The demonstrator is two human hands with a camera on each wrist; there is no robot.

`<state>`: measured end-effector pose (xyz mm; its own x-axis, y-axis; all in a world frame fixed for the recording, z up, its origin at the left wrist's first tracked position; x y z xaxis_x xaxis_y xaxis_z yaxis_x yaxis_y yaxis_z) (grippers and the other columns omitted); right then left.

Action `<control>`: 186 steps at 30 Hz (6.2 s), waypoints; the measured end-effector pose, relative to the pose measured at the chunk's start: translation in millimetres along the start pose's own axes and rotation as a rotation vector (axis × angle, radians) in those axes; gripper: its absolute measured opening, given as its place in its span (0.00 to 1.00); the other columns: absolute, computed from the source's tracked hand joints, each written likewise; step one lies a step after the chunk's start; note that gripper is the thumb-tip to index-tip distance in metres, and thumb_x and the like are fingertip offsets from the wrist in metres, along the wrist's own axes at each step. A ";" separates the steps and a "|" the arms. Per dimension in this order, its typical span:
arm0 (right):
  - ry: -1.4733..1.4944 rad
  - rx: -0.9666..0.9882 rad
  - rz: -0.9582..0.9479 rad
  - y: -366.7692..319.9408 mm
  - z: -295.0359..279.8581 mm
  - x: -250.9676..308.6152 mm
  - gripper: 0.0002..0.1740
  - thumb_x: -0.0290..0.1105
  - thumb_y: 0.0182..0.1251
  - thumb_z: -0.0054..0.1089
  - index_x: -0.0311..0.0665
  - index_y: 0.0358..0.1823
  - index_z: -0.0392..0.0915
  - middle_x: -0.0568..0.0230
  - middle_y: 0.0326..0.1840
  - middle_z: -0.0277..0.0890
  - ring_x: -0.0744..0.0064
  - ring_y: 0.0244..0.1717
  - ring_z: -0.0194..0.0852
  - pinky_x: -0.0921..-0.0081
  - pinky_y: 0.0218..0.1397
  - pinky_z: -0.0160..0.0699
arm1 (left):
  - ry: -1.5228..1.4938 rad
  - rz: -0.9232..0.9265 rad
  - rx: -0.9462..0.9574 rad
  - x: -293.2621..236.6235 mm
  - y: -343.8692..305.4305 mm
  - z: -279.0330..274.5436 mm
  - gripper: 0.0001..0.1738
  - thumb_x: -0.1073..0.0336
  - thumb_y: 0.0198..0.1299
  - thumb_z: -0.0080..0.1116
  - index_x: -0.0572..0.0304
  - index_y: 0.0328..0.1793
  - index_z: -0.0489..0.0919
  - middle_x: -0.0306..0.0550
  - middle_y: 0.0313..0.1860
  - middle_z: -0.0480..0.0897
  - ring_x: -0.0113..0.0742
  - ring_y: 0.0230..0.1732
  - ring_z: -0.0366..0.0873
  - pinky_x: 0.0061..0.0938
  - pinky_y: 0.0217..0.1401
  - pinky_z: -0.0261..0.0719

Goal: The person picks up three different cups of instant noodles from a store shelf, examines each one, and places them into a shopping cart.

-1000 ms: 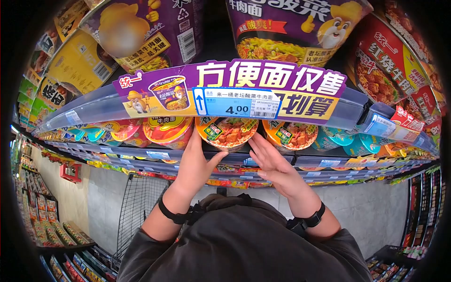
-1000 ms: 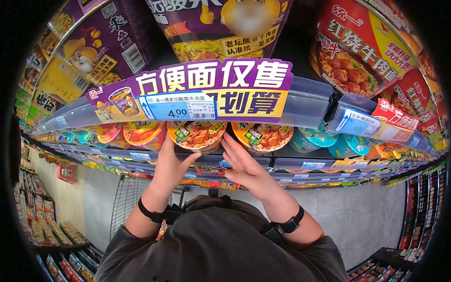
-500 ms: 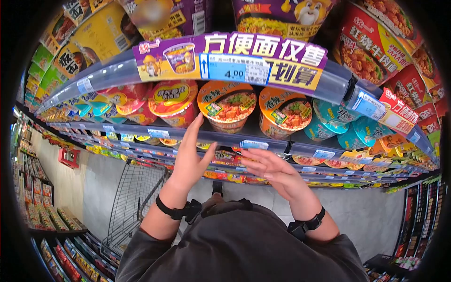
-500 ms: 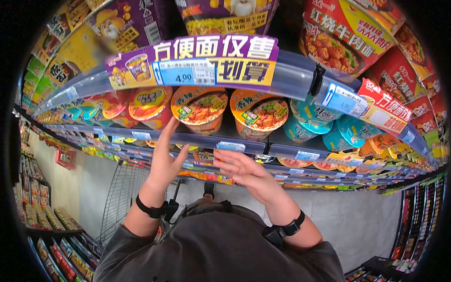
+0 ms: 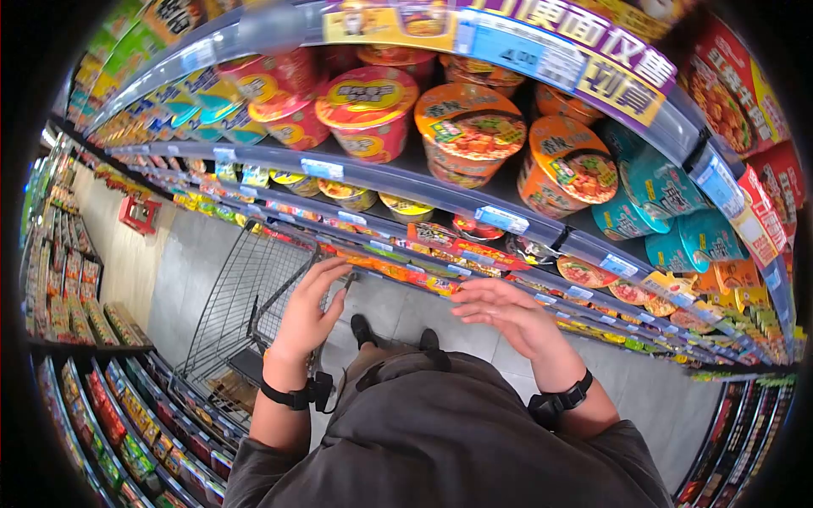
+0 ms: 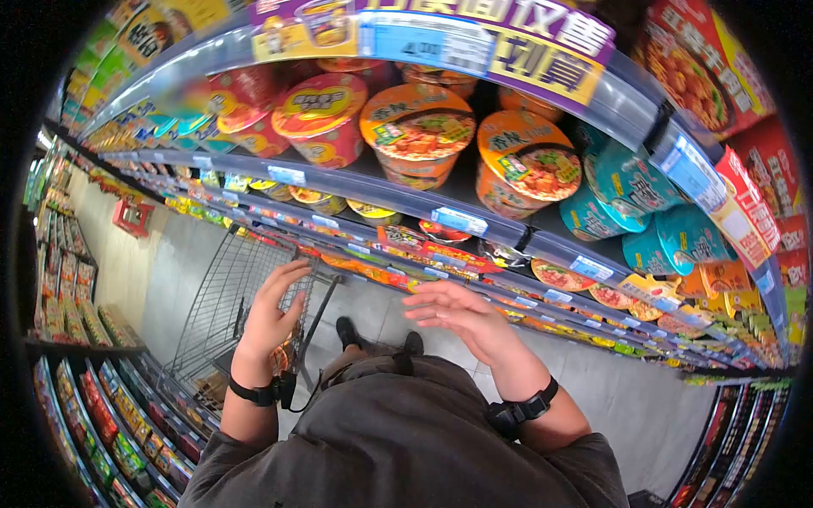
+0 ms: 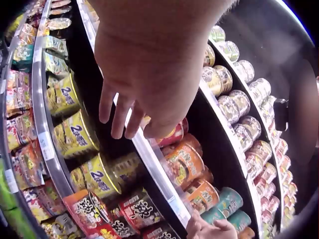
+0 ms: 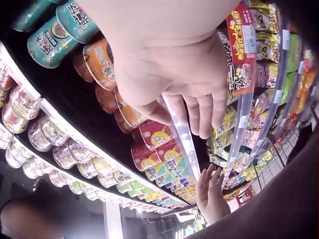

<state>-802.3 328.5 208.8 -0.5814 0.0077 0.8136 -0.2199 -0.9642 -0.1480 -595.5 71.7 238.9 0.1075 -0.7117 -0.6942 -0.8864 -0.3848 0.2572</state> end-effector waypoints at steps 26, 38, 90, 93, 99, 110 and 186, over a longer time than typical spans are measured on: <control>-0.355 0.469 0.446 165.3 330.3 -188.6 0.23 0.31 0.76 0.54 0.33 0.69 0.73 0.53 0.64 0.80 0.62 0.61 0.81 0.65 0.65 0.77 | 0.003 -0.646 -0.716 116.0 -445.8 -218.4 0.17 0.78 0.67 0.57 0.66 0.60 0.82 0.51 0.51 0.86 0.42 0.53 0.85 0.33 0.59 0.80; -0.442 0.577 0.549 180.9 454.4 -274.6 0.22 0.30 0.75 0.54 0.33 0.68 0.74 0.52 0.62 0.81 0.63 0.59 0.82 0.66 0.64 0.77 | -0.026 -0.739 -0.822 140.5 -587.9 -232.4 0.17 0.78 0.66 0.58 0.64 0.60 0.81 0.52 0.49 0.86 0.45 0.50 0.85 0.33 0.57 0.81; -1.078 0.542 1.270 369.3 210.0 -635.9 0.24 0.36 0.65 0.61 0.36 0.61 0.82 0.59 0.52 0.84 0.67 0.52 0.79 0.69 0.53 0.77 | -0.497 -1.432 -0.006 476.2 -481.2 5.8 0.27 0.59 0.66 0.61 0.65 0.69 0.77 0.69 0.63 0.80 0.62 0.64 0.80 0.43 0.71 0.76; -1.063 0.564 1.268 367.4 211.1 -637.9 0.25 0.36 0.66 0.61 0.37 0.64 0.81 0.59 0.55 0.82 0.68 0.54 0.78 0.70 0.53 0.76 | -0.492 -1.457 0.045 471.1 -472.4 -5.2 0.30 0.57 0.66 0.63 0.64 0.70 0.76 0.66 0.63 0.79 0.60 0.64 0.80 0.43 0.71 0.76; -0.978 0.499 1.296 368.7 228.3 -624.1 0.27 0.39 0.69 0.61 0.40 0.68 0.78 0.64 0.55 0.81 0.73 0.53 0.77 0.72 0.54 0.74 | -0.428 -1.413 0.078 452.5 -465.1 -30.1 0.30 0.57 0.65 0.62 0.63 0.71 0.77 0.64 0.63 0.78 0.58 0.64 0.80 0.41 0.71 0.76; -0.935 0.805 1.215 360.1 328.0 -544.4 0.21 0.33 0.74 0.57 0.42 0.66 0.80 0.69 0.52 0.83 0.80 0.50 0.82 0.76 0.53 0.79 | -0.346 -1.124 -0.286 360.4 -487.9 -142.9 0.27 0.63 0.66 0.63 0.64 0.71 0.76 0.60 0.64 0.79 0.54 0.66 0.79 0.39 0.70 0.77; -0.128 0.085 -0.477 -112.5 17.0 115.9 0.39 0.26 0.70 0.57 0.26 0.80 0.55 0.43 0.81 0.60 0.49 0.85 0.55 0.51 0.85 0.52 | -0.931 0.294 0.151 -172.5 113.9 51.2 0.86 0.61 0.39 0.92 0.61 0.89 0.29 0.60 0.82 0.60 0.49 0.80 0.66 0.47 0.80 0.68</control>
<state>-831.6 433.4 329.3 -0.3295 0.4260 0.8426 -0.3706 -0.8792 0.2996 -738.1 180.7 353.6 -0.4660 0.0048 -0.8848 -0.8763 -0.1412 0.4607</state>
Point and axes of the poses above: each hand's wrist, its own y-axis towards the middle knuckle, its own z-axis out of the palm, x = y × z, the point moved 4 cm from there along y, towards the middle knuckle
